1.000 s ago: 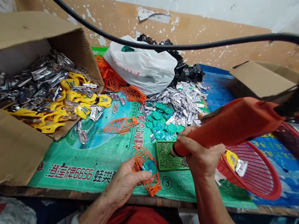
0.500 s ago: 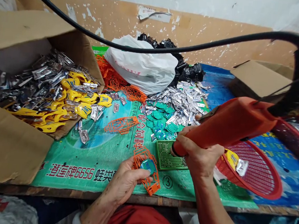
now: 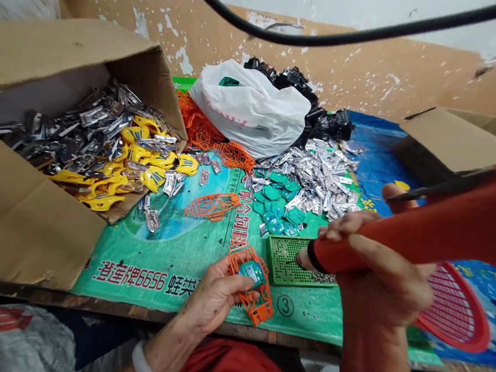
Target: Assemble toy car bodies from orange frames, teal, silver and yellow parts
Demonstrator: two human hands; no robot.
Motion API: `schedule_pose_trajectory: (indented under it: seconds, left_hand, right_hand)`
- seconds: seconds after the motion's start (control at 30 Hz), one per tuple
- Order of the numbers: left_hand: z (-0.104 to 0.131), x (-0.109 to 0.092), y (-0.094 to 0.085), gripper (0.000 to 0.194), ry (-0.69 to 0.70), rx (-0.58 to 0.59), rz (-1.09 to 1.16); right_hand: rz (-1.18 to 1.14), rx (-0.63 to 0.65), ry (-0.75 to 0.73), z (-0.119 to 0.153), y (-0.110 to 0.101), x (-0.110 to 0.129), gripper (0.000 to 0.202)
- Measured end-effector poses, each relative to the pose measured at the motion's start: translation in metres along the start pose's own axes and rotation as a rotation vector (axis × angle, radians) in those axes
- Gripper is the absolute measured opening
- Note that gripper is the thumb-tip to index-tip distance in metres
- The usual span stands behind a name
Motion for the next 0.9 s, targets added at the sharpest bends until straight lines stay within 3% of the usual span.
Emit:
schedule_pose_trajectory:
  seconds: [0.13,0.23,0.43,0.9]
  left_hand:
    - [-0.002,0.001,-0.003,0.044,-0.005,0.024,0.024]
    - [-0.003,0.002,-0.004,0.040,0.010,0.051,0.024]
    - [-0.001,0.002,-0.003,0.040,0.012,0.070,0.030]
    - [-0.003,0.003,-0.005,0.039,0.010,0.041,0.016]
  right_hand:
    - [-0.066,0.158,0.042,0.015,0.012,0.012,0.036]
    - [-0.087,0.204,0.051,0.025,0.015,0.010,0.037]
    - [-0.123,0.188,0.071,0.029,0.021,0.004,0.056]
    - [-0.132,0.221,0.102,0.030,0.021,-0.003,0.054]
Point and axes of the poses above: each hand's wrist, its own z-axis away from the middle knuckle, its own y-axis out of the palm, x = y × z, the point moved 3 cm from there along -z, towards the middle knuckle, and after that the axes turned 2 degrees about x, right-handed, at the moved point
